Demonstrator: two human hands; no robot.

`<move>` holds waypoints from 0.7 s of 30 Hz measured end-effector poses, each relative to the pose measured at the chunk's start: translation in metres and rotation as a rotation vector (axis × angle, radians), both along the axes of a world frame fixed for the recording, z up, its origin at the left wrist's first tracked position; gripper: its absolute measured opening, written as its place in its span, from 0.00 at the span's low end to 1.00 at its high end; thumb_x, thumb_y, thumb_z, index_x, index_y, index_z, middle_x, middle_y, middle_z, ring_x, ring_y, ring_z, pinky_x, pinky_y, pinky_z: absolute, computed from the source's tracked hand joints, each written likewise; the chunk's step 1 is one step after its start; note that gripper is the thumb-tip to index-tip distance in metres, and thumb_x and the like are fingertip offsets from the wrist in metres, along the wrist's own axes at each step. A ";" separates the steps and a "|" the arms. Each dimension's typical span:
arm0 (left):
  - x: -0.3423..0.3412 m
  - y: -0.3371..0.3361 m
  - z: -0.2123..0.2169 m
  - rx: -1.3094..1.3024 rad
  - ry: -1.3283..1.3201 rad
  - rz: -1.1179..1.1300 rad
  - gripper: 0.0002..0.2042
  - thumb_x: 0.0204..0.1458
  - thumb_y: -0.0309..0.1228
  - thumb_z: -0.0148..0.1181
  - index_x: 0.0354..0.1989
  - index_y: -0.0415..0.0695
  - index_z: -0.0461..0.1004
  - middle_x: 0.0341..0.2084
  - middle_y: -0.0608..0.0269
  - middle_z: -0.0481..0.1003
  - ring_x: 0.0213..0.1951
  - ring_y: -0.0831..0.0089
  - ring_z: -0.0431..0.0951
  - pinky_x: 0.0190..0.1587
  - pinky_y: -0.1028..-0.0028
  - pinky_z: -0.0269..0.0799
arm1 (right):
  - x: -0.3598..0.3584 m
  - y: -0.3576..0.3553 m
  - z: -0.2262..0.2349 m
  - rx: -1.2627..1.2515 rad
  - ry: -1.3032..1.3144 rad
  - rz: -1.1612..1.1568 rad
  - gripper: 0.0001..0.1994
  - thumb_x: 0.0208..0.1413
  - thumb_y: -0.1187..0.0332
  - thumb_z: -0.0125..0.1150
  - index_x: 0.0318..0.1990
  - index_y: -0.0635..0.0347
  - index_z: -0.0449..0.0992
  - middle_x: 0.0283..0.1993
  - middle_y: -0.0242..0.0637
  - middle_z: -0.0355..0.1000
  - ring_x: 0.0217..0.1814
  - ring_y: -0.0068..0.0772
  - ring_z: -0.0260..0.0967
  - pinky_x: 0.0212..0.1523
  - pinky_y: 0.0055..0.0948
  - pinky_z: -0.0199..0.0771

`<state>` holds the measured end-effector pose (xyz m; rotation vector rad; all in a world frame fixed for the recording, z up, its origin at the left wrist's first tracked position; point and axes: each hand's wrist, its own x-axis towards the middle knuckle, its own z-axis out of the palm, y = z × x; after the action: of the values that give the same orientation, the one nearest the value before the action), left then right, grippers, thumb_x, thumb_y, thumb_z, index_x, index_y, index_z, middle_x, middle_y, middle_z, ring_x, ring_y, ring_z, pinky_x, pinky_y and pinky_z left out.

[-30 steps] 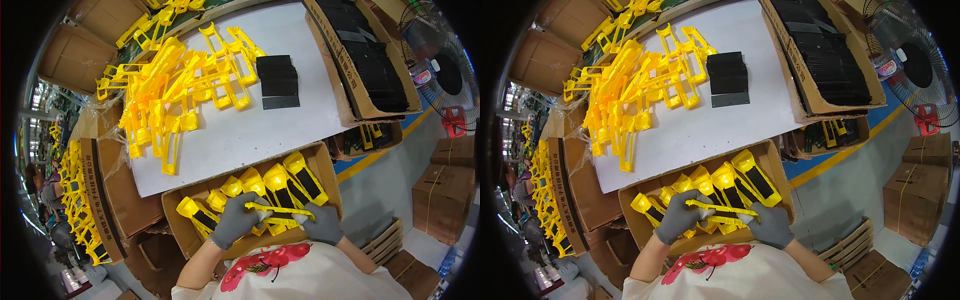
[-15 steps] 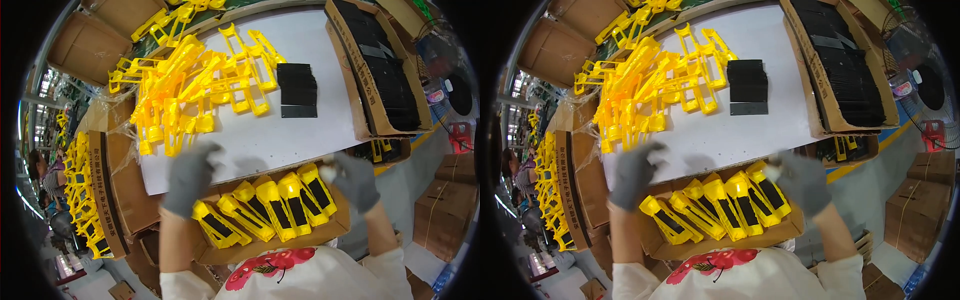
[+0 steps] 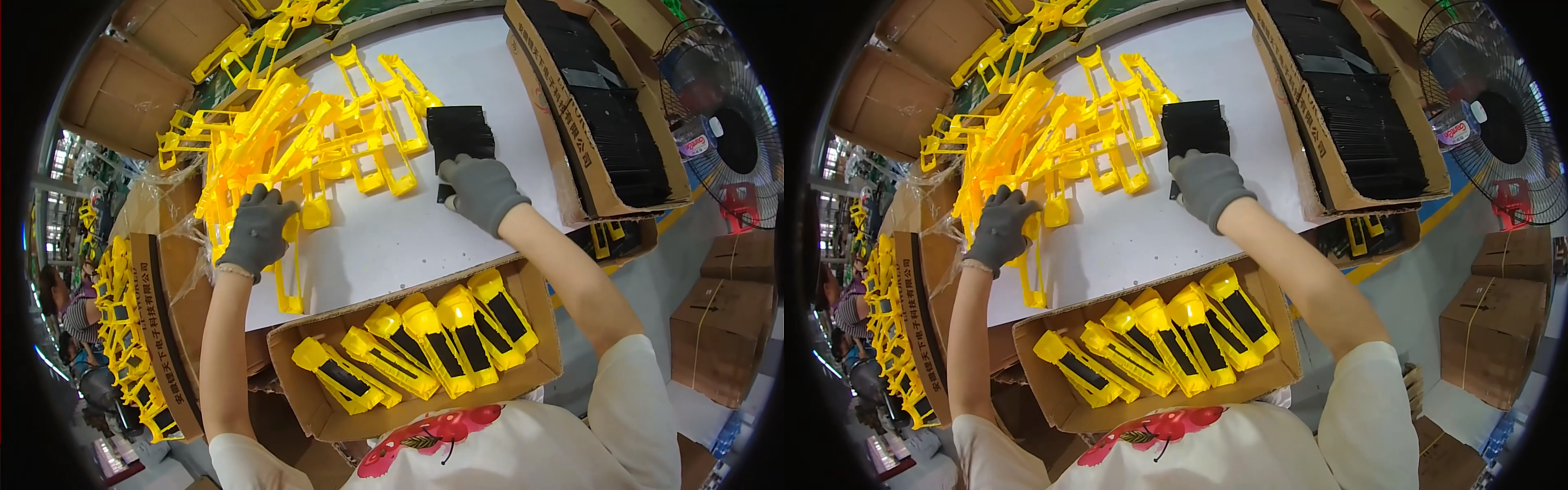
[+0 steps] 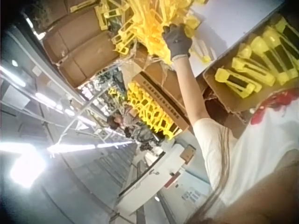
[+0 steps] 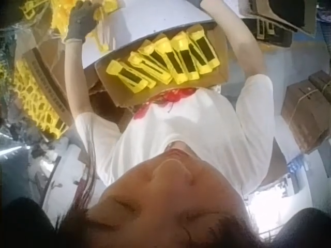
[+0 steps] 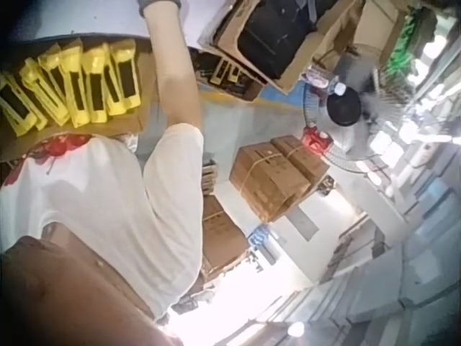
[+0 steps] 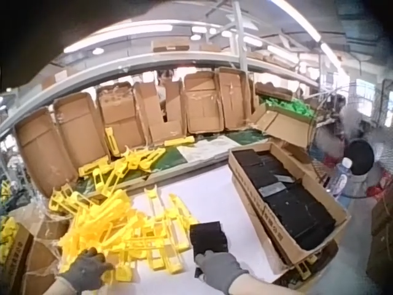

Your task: Assembling solar flashlights by fitting solar panels into yellow plastic casings.

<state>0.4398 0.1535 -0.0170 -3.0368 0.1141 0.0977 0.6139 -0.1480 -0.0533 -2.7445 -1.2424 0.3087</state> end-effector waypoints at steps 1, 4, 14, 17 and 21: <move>-0.004 -0.001 0.010 -0.015 -0.011 0.004 0.24 0.27 0.24 0.68 0.40 0.47 0.72 0.33 0.60 0.72 0.44 0.55 0.70 0.43 0.60 0.68 | 0.002 -0.001 0.000 0.003 0.000 0.004 0.14 0.47 0.63 0.63 0.41 0.57 0.75 0.42 0.42 0.73 0.42 0.42 0.74 0.41 0.38 0.74; -0.025 -0.013 0.048 -0.140 -0.140 0.114 0.15 0.33 0.22 0.63 0.34 0.46 0.72 0.29 0.56 0.71 0.35 0.53 0.73 0.36 0.60 0.70 | 0.005 -0.015 0.007 0.019 0.203 0.095 0.13 0.47 0.62 0.62 0.38 0.59 0.75 0.34 0.44 0.75 0.40 0.46 0.74 0.39 0.38 0.73; -0.100 -0.135 0.047 -1.700 -0.077 0.889 0.18 0.48 0.22 0.56 0.50 0.32 0.72 0.35 0.48 0.79 0.28 0.71 0.80 0.28 0.79 0.77 | -0.104 -0.075 0.095 0.856 1.137 -0.387 0.11 0.57 0.72 0.59 0.46 0.62 0.71 0.30 0.32 0.74 0.28 0.15 0.73 0.23 0.14 0.68; -0.103 -0.173 0.030 -2.066 -0.102 0.864 0.16 0.51 0.23 0.57 0.49 0.31 0.72 0.37 0.49 0.78 0.29 0.69 0.81 0.31 0.78 0.78 | -0.134 -0.073 0.091 0.825 1.091 -0.264 0.09 0.59 0.72 0.56 0.46 0.62 0.71 0.33 0.33 0.75 0.31 0.16 0.74 0.29 0.16 0.72; -0.102 -0.193 0.027 -2.086 -0.074 0.845 0.15 0.52 0.21 0.56 0.49 0.31 0.72 0.33 0.53 0.77 0.32 0.64 0.81 0.35 0.75 0.79 | -0.149 -0.072 0.068 0.890 1.019 -0.343 0.08 0.59 0.70 0.57 0.44 0.61 0.72 0.32 0.35 0.76 0.30 0.20 0.76 0.31 0.20 0.75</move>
<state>0.3377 -0.0391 0.0098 -4.3227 -2.6389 -0.2672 0.4652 -0.2197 0.0146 -1.5782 -0.4276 0.7480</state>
